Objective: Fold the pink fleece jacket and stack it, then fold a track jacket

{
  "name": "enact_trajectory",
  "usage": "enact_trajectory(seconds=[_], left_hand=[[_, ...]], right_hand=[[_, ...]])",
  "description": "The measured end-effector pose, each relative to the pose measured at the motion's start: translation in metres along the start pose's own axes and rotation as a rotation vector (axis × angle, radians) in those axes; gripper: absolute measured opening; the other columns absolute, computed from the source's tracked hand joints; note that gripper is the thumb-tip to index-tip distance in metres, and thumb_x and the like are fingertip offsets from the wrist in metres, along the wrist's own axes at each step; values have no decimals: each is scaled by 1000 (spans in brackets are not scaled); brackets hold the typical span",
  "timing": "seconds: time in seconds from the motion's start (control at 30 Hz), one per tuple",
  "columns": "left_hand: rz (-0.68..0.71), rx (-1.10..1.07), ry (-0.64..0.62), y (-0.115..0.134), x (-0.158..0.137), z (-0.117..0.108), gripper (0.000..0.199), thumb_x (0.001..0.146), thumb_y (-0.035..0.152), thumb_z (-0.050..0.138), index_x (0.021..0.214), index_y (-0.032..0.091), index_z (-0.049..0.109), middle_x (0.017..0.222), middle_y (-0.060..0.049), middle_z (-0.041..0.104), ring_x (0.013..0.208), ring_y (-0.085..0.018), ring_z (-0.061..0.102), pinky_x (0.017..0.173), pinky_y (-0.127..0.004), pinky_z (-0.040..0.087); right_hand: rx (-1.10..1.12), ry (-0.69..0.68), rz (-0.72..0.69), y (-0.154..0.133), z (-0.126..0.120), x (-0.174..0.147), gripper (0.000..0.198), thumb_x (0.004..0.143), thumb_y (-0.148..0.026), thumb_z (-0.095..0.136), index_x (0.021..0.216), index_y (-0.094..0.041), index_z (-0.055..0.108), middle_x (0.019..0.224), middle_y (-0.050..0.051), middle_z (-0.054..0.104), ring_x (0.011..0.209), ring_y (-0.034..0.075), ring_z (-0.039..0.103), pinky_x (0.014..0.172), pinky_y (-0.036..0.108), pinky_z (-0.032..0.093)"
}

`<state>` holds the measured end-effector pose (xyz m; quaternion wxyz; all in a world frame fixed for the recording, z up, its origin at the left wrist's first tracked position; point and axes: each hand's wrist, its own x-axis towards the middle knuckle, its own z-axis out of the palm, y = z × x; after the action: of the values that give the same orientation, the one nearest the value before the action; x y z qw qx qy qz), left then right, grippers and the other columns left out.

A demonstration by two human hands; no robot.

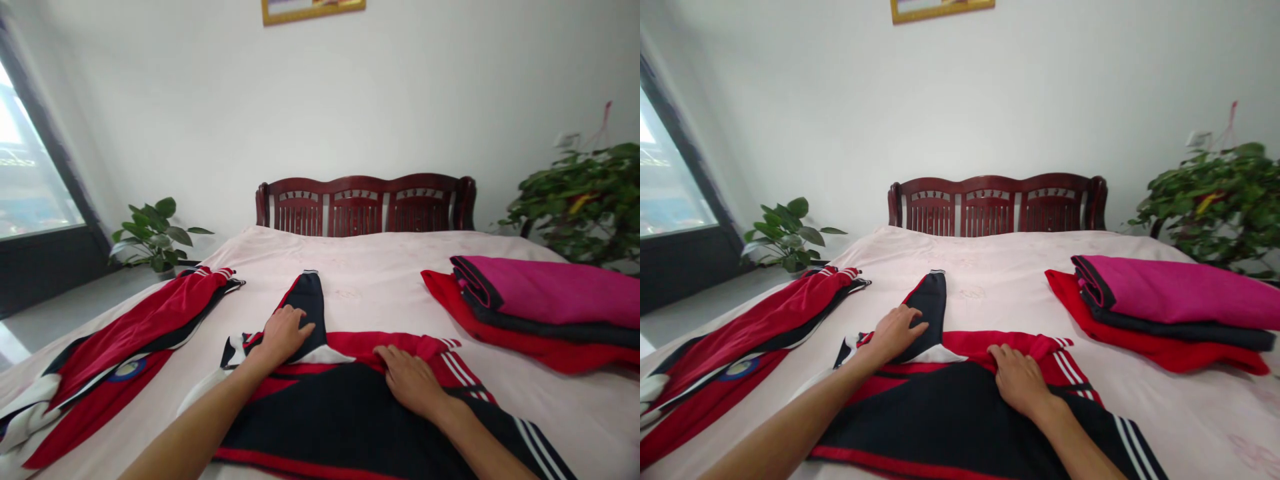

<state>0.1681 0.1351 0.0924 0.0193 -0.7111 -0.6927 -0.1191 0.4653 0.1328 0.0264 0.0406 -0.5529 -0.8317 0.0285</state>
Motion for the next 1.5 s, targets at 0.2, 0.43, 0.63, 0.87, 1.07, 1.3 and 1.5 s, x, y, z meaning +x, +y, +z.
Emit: enact_trajectory(seconds=[0.2,0.43,0.63,0.87,1.07,1.3,1.5], left_hand=[[-144,-75,-126,62,37,46,45,84,38,61,116,7,68,123,-24,62,114,-38,62,93,-44,50],[-90,-229,-54,56,35,38,43,90,11,41,128,13,63,126,-18,62,116,-25,63,98,-36,48],[560,-547,-128,43,-29,31,45,84,11,53,124,27,67,108,-2,70,103,-16,65,96,-27,48],[291,-551,98,-9,-46,23,25,94,22,50,108,24,71,105,-3,71,102,-18,64,96,-30,47],[-97,-144,171,-48,-30,26,38,95,30,51,130,20,61,123,-12,64,112,-28,59,101,-40,43],[-248,-134,-61,-79,-25,41,33,99,30,38,96,24,70,103,-6,74,101,-24,66,83,-31,46],[-246,-94,-64,-90,-25,43,28,98,26,40,99,23,68,106,-6,74,105,-23,66,85,-30,44]], right_hand=[[-39,9,10,-6,-2,-5,51,92,-18,34,141,-20,50,132,16,60,117,30,59,93,45,43],[183,-23,-17,6,-6,3,50,84,-15,44,132,-19,57,128,14,64,116,29,60,92,43,44],[1075,40,412,13,-10,57,30,91,-39,41,100,-19,62,91,8,71,69,17,66,57,27,50],[912,35,467,-2,-6,120,18,87,-30,50,84,-16,62,76,9,69,66,19,66,55,26,45],[783,18,461,-27,-9,142,16,77,-31,65,84,-16,66,77,9,70,85,23,68,66,28,45],[1070,209,463,-55,-10,136,10,70,-27,63,74,-18,62,54,-1,55,62,18,61,57,27,44],[1398,648,429,-54,-31,62,25,76,-36,48,95,-24,58,84,-1,68,78,16,63,66,26,51]])
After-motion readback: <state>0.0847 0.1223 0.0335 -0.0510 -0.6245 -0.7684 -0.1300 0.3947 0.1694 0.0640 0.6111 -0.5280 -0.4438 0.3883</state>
